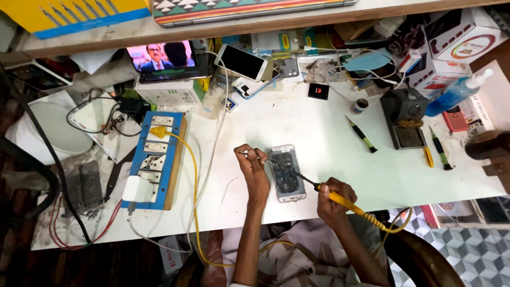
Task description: The person solders components on the exposed motherboard of a disassembled smartphone lying on a workbench, holding a yellow soldering iron in one hand and a thin wire in the other, repeatedly touching the iron to points on the board throughout the episode.
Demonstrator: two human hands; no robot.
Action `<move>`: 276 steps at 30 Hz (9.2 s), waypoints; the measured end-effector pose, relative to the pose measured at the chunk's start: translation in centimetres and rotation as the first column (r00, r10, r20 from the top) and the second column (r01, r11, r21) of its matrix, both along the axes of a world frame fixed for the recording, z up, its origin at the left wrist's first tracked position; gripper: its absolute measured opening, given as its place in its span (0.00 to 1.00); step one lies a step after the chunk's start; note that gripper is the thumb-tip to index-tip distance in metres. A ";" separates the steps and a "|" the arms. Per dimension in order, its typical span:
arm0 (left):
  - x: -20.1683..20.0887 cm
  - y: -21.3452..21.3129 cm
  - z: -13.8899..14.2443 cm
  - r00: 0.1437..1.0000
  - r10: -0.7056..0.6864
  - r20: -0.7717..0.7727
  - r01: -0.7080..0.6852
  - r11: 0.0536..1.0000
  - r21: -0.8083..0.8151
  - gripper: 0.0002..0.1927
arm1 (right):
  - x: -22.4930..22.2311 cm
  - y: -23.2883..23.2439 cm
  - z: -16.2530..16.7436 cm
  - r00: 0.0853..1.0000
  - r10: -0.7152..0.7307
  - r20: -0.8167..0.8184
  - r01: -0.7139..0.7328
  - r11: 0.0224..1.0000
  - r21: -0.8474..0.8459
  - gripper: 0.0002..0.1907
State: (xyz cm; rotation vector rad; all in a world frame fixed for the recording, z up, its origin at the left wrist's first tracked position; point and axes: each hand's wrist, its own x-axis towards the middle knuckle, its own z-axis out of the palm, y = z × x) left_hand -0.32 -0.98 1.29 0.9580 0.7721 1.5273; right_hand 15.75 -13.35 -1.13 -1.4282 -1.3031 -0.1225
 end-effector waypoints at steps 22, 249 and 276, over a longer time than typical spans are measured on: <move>0.0 0.1 0.0 0.989 0.051 -0.140 -0.046 0.998 0.037 0.12 | -0.2 -1.4 1.2 0.989 0.064 0.135 -0.064 0.998 -0.008 0.06; 0.1 -0.3 1.0 0.986 0.062 -0.156 -0.068 0.997 -0.037 0.13 | 1.1 0.2 4.0 0.684 -0.047 -0.728 0.071 0.997 0.003 0.14; 0.0 -0.3 1.1 0.982 0.058 -0.178 -0.063 0.998 -0.020 0.13 | 1.2 2.0 4.2 0.665 -0.052 -0.745 -0.025 0.995 -0.092 0.15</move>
